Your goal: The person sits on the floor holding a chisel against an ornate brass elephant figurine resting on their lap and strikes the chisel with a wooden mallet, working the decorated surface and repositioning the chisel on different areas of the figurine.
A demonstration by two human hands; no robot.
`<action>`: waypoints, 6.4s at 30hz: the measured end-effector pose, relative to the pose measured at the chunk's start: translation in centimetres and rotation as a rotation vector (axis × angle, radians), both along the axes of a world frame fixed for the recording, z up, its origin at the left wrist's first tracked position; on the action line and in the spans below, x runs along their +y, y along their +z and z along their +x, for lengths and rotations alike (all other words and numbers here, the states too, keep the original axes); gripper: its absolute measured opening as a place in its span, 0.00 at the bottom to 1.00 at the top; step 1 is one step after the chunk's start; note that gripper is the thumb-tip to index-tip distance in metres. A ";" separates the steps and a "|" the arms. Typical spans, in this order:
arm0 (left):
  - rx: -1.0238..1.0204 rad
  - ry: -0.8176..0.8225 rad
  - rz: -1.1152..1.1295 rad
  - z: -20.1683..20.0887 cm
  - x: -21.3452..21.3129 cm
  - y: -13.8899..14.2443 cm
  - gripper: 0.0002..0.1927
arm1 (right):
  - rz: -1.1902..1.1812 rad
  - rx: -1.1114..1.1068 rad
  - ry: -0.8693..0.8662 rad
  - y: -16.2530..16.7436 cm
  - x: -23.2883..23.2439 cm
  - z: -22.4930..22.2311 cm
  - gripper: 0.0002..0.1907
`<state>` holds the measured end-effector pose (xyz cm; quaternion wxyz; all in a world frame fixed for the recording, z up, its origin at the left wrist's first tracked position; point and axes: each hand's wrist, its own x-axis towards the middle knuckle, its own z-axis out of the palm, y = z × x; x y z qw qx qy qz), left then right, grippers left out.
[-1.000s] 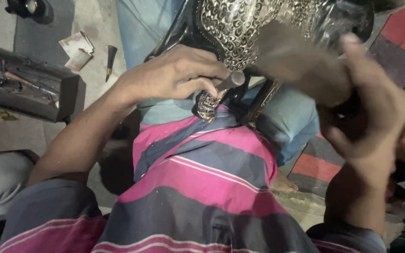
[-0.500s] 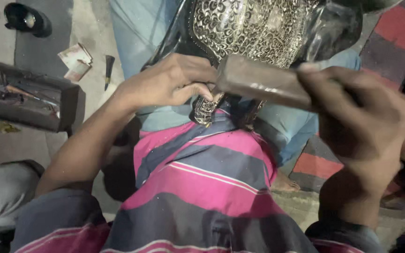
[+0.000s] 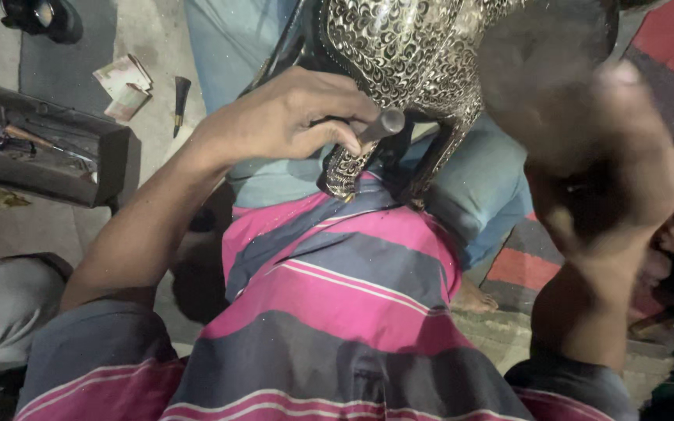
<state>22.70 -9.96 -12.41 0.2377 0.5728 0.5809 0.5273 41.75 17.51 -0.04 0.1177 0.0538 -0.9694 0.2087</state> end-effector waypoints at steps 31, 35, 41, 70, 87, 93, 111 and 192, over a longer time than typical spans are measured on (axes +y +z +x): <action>0.028 0.017 -0.069 -0.4 0.7 0.4 0.13 | 0.163 0.042 0.074 2.1 -0.4 -1.8 0.25; 0.048 0.014 -0.078 -0.4 0.7 0.6 0.14 | 0.224 -0.005 0.067 2.8 -0.6 -1.7 0.21; 0.035 0.006 -0.041 -0.6 0.5 0.7 0.13 | 0.157 -0.028 0.031 1.9 -0.9 -2.2 0.23; 0.062 0.061 0.015 -0.7 0.6 -0.1 0.15 | 0.155 -0.200 -0.123 2.8 -1.2 -1.0 0.22; 0.034 0.036 0.036 -0.8 0.7 0.1 0.13 | 0.145 -0.058 -0.089 1.8 -1.0 -0.6 0.20; 0.103 0.076 0.026 -0.9 0.7 -0.3 0.13 | 0.038 -0.073 -0.151 1.9 -0.9 -0.3 0.17; 0.072 0.105 0.120 -1.0 0.8 -0.7 0.14 | 0.329 -0.001 -0.028 1.9 -1.4 -1.3 0.21; 0.081 0.290 0.126 -0.7 0.1 -4.1 0.15 | 0.291 -0.074 0.049 5.0 -3.6 -4.0 0.32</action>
